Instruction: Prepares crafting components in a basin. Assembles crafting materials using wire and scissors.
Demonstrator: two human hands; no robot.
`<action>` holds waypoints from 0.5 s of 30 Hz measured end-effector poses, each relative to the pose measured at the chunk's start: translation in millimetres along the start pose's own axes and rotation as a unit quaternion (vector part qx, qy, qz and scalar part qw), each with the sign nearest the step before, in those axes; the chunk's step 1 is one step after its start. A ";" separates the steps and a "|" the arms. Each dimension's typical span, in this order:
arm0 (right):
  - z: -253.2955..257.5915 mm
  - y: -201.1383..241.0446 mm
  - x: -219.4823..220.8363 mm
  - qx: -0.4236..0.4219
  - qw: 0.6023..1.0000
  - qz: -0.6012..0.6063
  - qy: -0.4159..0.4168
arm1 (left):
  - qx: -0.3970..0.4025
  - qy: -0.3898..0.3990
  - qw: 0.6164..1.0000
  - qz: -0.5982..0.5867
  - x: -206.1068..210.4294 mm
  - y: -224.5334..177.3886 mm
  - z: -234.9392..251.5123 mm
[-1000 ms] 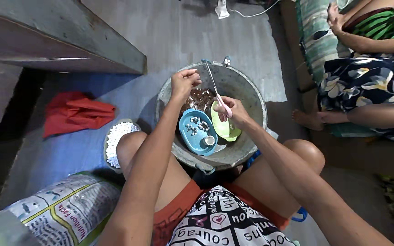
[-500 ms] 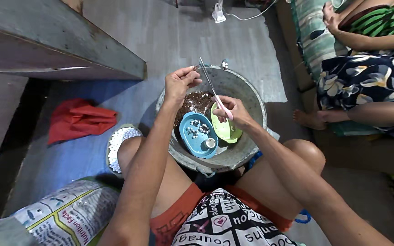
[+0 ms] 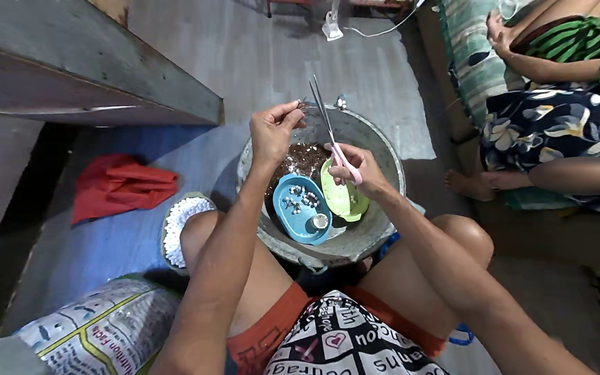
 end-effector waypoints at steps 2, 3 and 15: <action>0.5 -1.7 0.6 -0.001 1.000 0.002 0.009 | 0.011 -0.012 0.999 0.027 -0.2 -3.4 -1.2; 0.6 -2.4 1.0 0.001 1.000 0.001 0.014 | 0.018 -0.016 0.999 0.034 0.0 -3.4 -1.7; 2.0 -2.9 3.5 0.001 1.000 -0.011 0.017 | 0.049 -0.026 0.994 0.097 4.0 -2.6 -5.4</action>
Point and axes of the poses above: each hand's wrist, its own z-axis towards the middle knuckle, its own x-axis out of the palm, y = z × x, the point moved 2 cm from there along z, towards the middle knuckle, and after that the axes turned 1 degree about -x, right-handed, at the moved point
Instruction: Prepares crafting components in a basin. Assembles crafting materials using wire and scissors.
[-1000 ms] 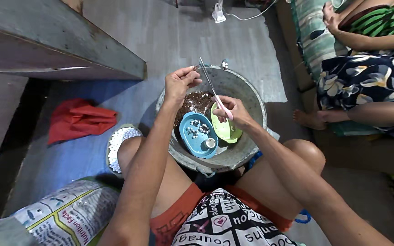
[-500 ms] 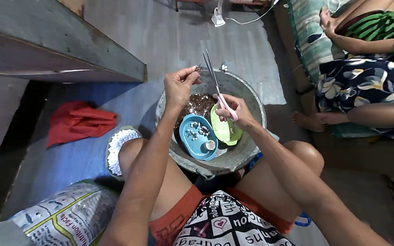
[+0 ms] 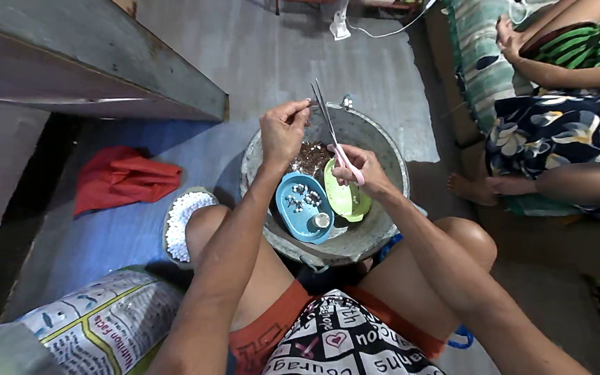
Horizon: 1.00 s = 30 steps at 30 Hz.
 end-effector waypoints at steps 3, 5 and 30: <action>0.6 -2.1 -0.6 -0.002 1.000 0.000 0.004 | 0.005 -0.006 1.000 0.006 1.5 1.6 -0.1; 1.1 -2.4 -0.5 -0.003 1.000 0.001 0.009 | 0.004 -0.008 1.000 0.011 1.9 0.6 0.2; -0.2 1.3 -2.6 -0.007 1.000 -0.004 -0.003 | 0.042 0.014 0.999 -0.017 3.3 0.8 0.1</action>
Point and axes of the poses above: each hand's wrist, its own z-axis towards the middle knuckle, its own x-axis out of the palm, y = z × x, the point moved 2 cm from there along z, towards the middle knuckle, and after that the axes turned 1 degree about -x, right-handed, at the moved point
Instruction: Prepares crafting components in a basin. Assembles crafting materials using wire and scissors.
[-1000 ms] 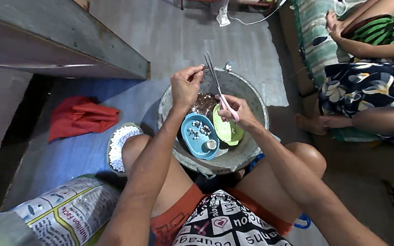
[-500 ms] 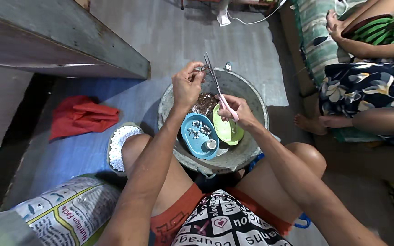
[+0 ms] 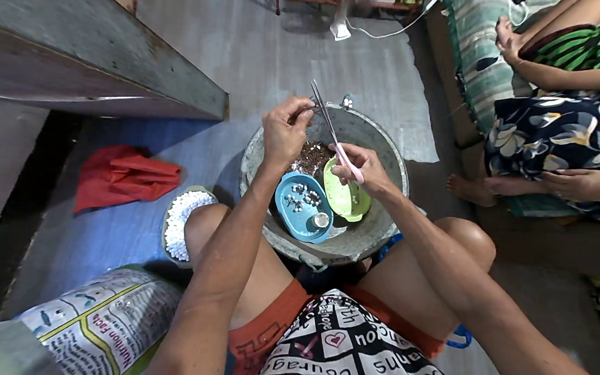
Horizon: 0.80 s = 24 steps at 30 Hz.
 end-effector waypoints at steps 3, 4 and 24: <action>-0.4 0.6 -0.6 -0.012 1.000 -0.016 -0.002 | -0.004 -0.001 1.000 0.004 0.1 0.9 -0.7; -0.9 1.1 -1.0 -0.013 1.000 -0.024 -0.005 | -0.004 -0.001 1.000 0.007 0.2 1.6 -1.1; -5.9 10.9 -15.8 -0.014 0.997 -0.046 -0.061 | -0.084 0.024 0.993 -0.081 -11.4 0.4 6.0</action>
Point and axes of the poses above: each hand's wrist, its own z-axis towards the middle knuckle, its own x-axis out of the palm, y = z × x, the point moved 2 cm from there along z, towards the middle knuckle, and after that the axes turned 1 degree about -x, right-handed, at the moved point
